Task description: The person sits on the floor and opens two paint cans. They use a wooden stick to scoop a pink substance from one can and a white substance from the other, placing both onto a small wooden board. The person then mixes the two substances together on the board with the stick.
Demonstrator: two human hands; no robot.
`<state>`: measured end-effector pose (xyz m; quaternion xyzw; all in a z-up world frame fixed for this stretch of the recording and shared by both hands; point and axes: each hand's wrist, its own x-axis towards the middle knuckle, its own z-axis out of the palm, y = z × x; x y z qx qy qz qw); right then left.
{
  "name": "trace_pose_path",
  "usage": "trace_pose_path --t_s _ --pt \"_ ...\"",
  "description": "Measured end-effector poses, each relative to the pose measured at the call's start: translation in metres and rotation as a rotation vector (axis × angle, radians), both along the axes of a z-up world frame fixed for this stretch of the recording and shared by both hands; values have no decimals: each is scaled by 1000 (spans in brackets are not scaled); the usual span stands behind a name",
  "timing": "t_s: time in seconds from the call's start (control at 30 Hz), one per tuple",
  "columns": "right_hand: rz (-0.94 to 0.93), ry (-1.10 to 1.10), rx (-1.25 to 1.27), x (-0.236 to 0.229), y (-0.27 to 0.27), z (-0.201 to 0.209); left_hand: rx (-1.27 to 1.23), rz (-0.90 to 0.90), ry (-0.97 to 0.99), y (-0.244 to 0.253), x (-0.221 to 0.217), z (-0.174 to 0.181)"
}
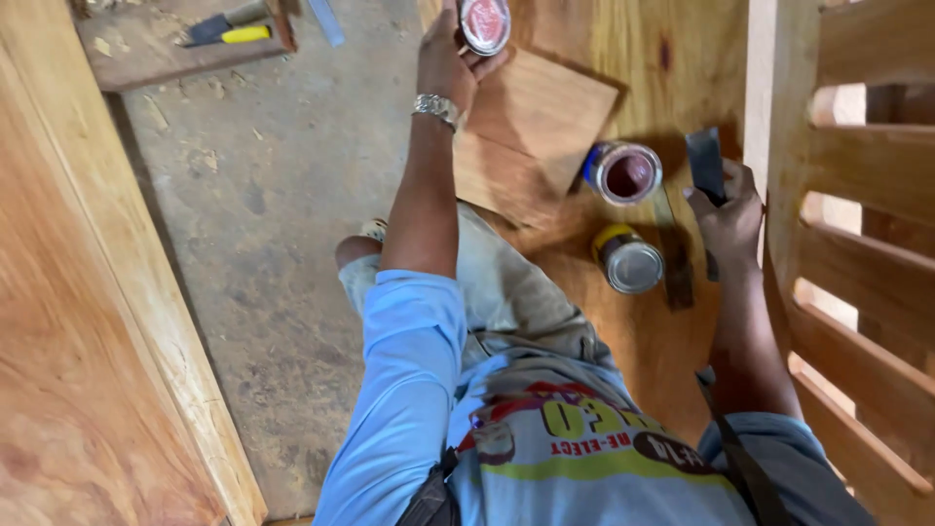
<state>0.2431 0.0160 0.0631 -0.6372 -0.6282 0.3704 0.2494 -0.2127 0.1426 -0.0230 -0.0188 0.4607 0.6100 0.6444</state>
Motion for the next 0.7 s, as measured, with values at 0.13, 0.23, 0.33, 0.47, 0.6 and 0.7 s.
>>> trace_pose_path --t_s 0.13,0.23,0.33,0.47,0.6,0.7 --pt "8 -227 -25 -13 30 -16 -79 -116 192 27 -10 -12" --pt "170 -348 122 -22 57 -33 -76 -218 376 36 -25 -41" --pt "250 -518 70 -30 78 -41 -42 -253 590 35 -38 -84" --pt "301 -606 109 -35 83 -42 -256 -691 1505 5 -47 -105" --pt "280 -589 188 -36 75 -43 254 -461 1434 -58 6 -15" --pt "169 -567 101 -27 63 -24 591 -577 1297 -107 68 71"
